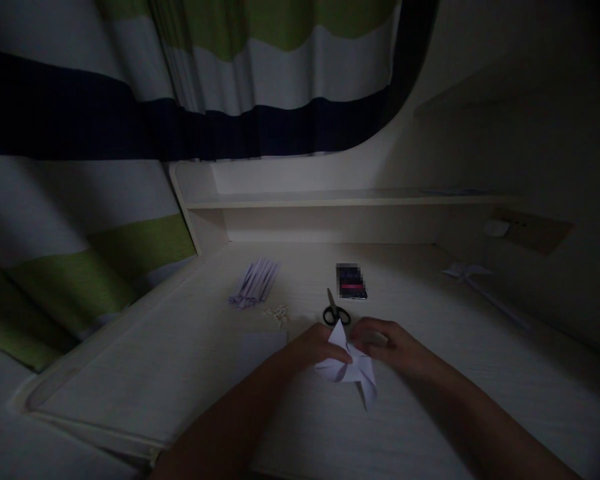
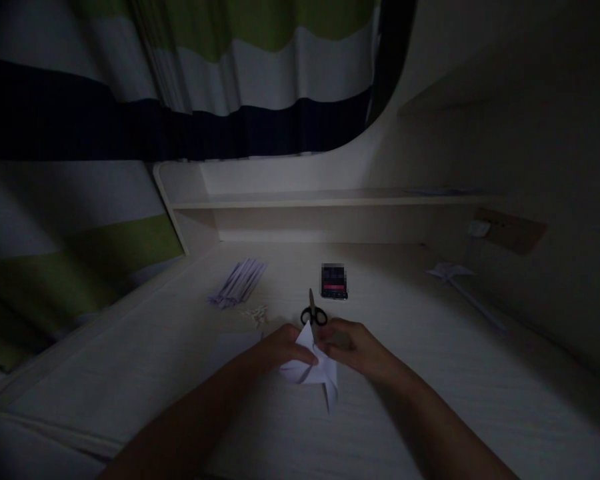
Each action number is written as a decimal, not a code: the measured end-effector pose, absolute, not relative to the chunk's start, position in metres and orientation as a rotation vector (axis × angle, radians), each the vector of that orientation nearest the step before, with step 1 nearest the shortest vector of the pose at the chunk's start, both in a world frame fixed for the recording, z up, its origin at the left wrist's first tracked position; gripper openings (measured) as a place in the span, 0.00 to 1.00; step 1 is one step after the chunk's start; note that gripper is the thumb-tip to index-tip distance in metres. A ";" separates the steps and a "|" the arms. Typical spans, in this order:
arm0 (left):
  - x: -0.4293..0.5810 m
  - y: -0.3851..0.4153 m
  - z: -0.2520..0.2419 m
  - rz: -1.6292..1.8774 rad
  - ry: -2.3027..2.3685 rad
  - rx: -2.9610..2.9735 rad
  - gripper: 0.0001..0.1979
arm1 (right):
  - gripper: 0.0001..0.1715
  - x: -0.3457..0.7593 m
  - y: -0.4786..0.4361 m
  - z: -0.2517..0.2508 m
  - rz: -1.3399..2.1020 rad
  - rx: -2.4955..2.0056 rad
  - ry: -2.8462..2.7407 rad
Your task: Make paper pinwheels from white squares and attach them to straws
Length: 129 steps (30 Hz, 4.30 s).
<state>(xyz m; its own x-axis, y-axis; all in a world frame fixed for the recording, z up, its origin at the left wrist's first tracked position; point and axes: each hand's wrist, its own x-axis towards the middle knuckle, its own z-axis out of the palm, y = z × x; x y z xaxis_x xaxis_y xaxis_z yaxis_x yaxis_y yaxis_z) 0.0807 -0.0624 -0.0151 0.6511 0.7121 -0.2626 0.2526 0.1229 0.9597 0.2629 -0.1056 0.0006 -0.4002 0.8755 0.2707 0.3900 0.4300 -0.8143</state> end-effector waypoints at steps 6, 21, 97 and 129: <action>0.081 -0.063 -0.015 0.399 0.894 1.576 0.11 | 0.06 0.260 -0.106 -0.010 1.078 -1.222 -2.046; 0.083 -0.058 -0.019 0.494 0.902 1.443 0.14 | 0.08 0.260 -0.104 -0.012 1.203 -1.216 -1.783; 0.095 -0.062 -0.025 0.774 0.953 1.341 0.10 | 0.15 0.243 -0.100 -0.011 1.007 -1.201 -1.105; 0.085 -0.069 -0.003 0.454 0.794 1.178 0.05 | 0.14 0.265 -0.110 0.006 0.625 -0.803 -2.134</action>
